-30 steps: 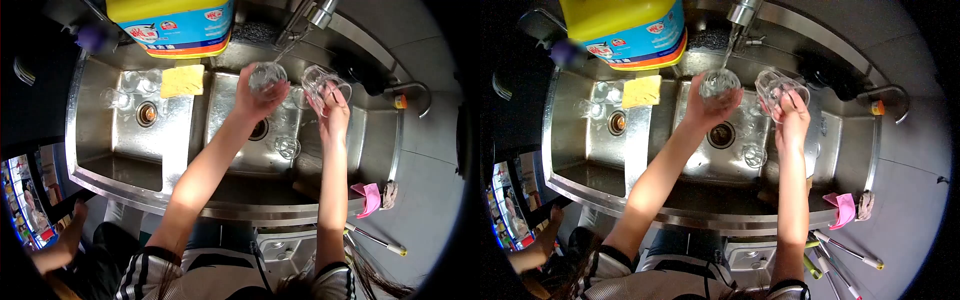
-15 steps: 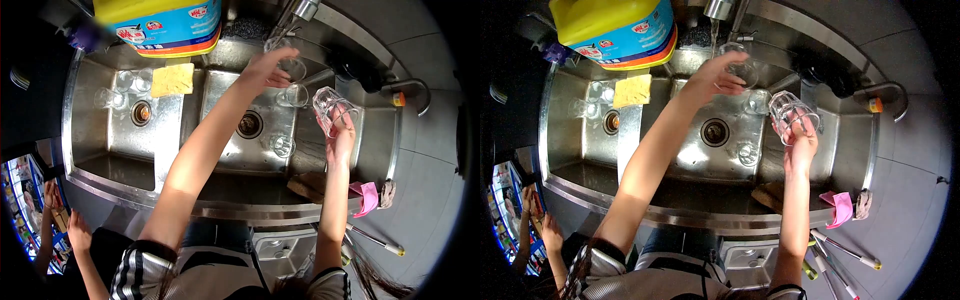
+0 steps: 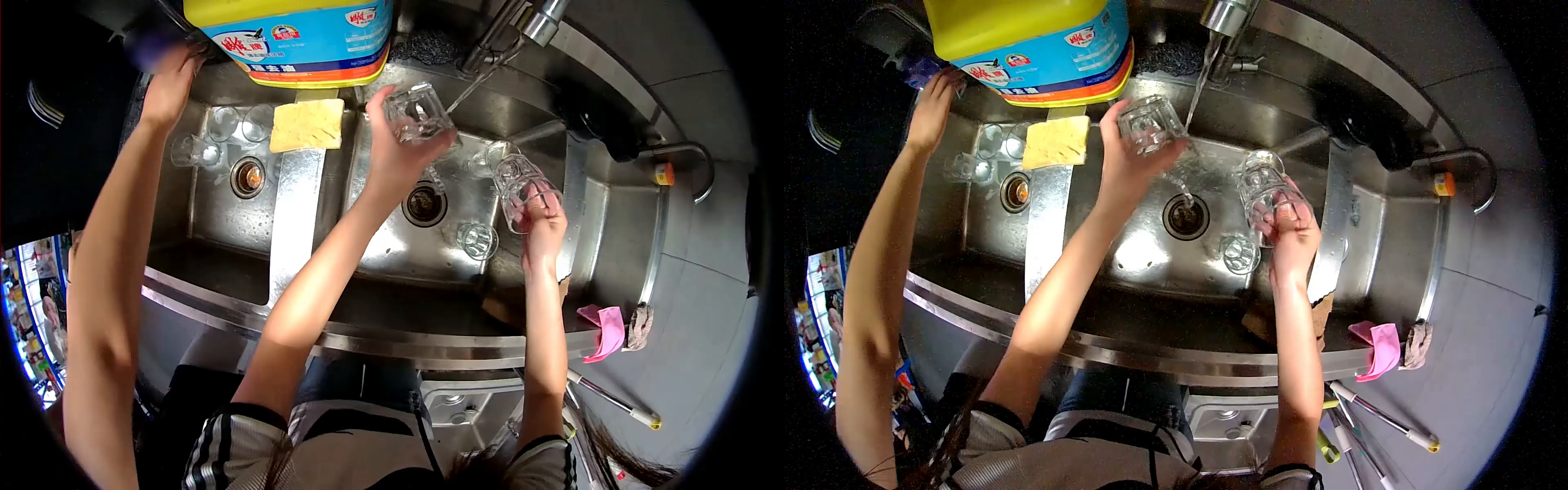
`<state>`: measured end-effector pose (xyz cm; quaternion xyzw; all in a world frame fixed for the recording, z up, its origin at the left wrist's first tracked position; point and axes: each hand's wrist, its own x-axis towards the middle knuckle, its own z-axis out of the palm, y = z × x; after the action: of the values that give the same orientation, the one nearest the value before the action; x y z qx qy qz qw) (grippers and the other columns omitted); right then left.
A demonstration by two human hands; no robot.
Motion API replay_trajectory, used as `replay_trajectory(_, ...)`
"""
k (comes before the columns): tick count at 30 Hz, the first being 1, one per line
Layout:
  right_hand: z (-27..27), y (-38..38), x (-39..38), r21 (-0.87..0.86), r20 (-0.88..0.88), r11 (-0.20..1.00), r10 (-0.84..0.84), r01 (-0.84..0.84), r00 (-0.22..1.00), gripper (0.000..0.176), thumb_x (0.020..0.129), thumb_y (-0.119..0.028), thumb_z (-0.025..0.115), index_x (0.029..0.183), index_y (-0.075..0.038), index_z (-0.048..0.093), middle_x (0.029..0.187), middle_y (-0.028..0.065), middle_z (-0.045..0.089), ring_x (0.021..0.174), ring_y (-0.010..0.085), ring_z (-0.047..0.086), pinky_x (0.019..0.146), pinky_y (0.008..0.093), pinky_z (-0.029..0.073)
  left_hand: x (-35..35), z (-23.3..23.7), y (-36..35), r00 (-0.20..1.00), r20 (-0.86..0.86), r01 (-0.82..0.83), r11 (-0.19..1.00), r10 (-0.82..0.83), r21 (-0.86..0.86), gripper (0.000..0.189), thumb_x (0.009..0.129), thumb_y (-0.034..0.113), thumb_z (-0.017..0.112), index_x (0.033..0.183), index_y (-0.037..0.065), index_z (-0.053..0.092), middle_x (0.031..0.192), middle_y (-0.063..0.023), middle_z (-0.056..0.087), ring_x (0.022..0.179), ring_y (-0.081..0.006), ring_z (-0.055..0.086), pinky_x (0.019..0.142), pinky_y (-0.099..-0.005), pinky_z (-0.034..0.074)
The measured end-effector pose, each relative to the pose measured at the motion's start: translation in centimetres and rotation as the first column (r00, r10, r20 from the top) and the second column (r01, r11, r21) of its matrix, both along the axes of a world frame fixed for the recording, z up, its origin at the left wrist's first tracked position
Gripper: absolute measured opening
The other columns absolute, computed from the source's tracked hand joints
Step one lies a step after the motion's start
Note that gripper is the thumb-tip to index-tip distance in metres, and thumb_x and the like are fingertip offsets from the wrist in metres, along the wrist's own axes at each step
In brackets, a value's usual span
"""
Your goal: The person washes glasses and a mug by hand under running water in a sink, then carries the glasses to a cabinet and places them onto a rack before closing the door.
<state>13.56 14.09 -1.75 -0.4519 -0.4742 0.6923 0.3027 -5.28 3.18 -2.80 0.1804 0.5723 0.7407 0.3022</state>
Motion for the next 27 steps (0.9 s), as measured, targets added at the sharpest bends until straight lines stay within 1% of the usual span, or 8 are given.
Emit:
replay_trajectory(5,-0.9,-0.7,-0.5,0.380,0.116,0.923,0.023,-0.066,0.993,0.032,0.089,0.003,0.038,0.121,0.003,0.045,0.120,0.0130,0.049,0.098,0.0216,0.057,0.073,0.0282,0.052,1.0,0.4,-3.4,0.762,-0.645,-0.217,0.962,0.061,-0.165,0.095,0.061,0.017,0.077,0.130,0.003,0.013,0.116,-0.0207,0.043,0.093,-0.0287,0.055,0.079,-0.0356,0.046)
replay_trajectory(7,-0.7,-0.2,-0.5,0.954,0.240,0.215,-0.129,-0.209,0.962,0.034,0.087,0.006,0.039,0.120,0.004,0.046,0.124,0.0187,0.046,0.109,0.0272,0.051,0.081,0.0314,0.049,1.1,0.7,-4.1,0.601,-0.792,-0.315,0.942,0.101,-0.118,0.098,0.055,0.016,0.081,0.128,0.001,0.017,0.109,-0.0189,0.047,0.097,-0.0278,0.053,0.081,-0.0354,0.046)
replay_trajectory(8,0.0,-0.6,-0.5,0.941,0.163,0.305,-0.025,-0.148,0.986,0.036,0.085,0.006,0.039,0.121,0.004,0.045,0.124,0.0220,0.045,0.116,0.0316,0.044,0.096,0.0380,0.035,1.2,0.8,-4.4,0.553,-0.824,-0.303,0.951,0.124,-0.060,0.089,0.054,0.018,0.081,0.123,-0.001,0.027,0.112,-0.0198,0.046,0.100,-0.0310,0.051,0.083,-0.0370,0.045)
replay_trajectory(9,0.7,0.3,-0.2,0.974,0.227,0.017,-0.084,-0.227,0.970,0.040,0.081,0.011,0.037,0.120,0.005,0.045,0.125,0.0261,0.043,0.116,0.0369,0.043,0.093,0.0388,0.039,1.3,0.9,-4.7,0.502,-0.852,-0.287,0.958,0.150,-0.001,0.081,0.054,0.021,0.080,0.118,-0.002,0.037,0.115,-0.0206,0.045,0.103,-0.0342,0.049,0.084,-0.0386,0.043)
replay_trajectory(16,2.6,0.1,0.3,0.982,0.179,-0.046,-0.041,-0.181,0.983,0.051,0.070,0.022,0.038,0.117,0.005,0.047,0.121,0.0344,0.039,0.114,0.0449,0.040,0.086,0.0420,0.046,1.4,1.1,-5.3,0.180,-0.953,-0.258,0.946,0.246,0.195,0.098,0.054,0.018,0.081,0.125,0.005,0.015,0.108,-0.0214,0.047,0.093,-0.0320,0.054,0.077,-0.0389,0.046)
replay_trajectory(23,2.1,-1.7,1.7,0.967,0.252,0.027,0.069,-0.254,0.965,0.049,0.071,0.017,0.029,0.118,0.010,0.041,0.126,0.0381,0.028,0.118,0.0475,0.033,0.087,0.0465,0.044,2.0,1.9,-6.1,0.336,-0.921,-0.162,0.976,0.196,0.148,0.095,0.047,0.019,0.085,0.122,0.004,0.028,0.115,-0.0204,0.045,0.102,-0.0362,0.049,0.083,-0.0433,0.045)
replay_trajectory(25,2.0,-2.1,2.0,0.967,0.240,0.055,0.120,-0.248,0.963,0.047,0.072,0.015,0.030,0.118,0.012,0.039,0.126,0.0408,0.025,0.119,0.0494,0.029,0.088,0.0493,0.042,2.2,1.8,-5.1,0.273,-0.822,-0.142,0.866,0.500,0.479,0.094,0.049,0.022,0.085,0.122,0.004,0.028,0.115,-0.0189,0.045,0.101,-0.0350,0.050,0.082,-0.0436,0.045)
replay_trajectory(27,2.3,-2.2,1.2,0.982,0.189,0.002,0.020,-0.189,0.982,0.049,0.059,0.017,0.035,0.107,0.013,0.048,0.120,0.0377,0.037,0.102,0.0472,0.050,0.078,0.0410,0.051,2.5,2.2,-5.7,0.286,-0.836,-0.167,0.883,0.469,0.438,0.094,0.050,0.020,0.084,0.123,0.005,0.027,0.113,-0.0187,0.046,0.100,-0.0325,0.051,0.082,-0.0410,0.046)
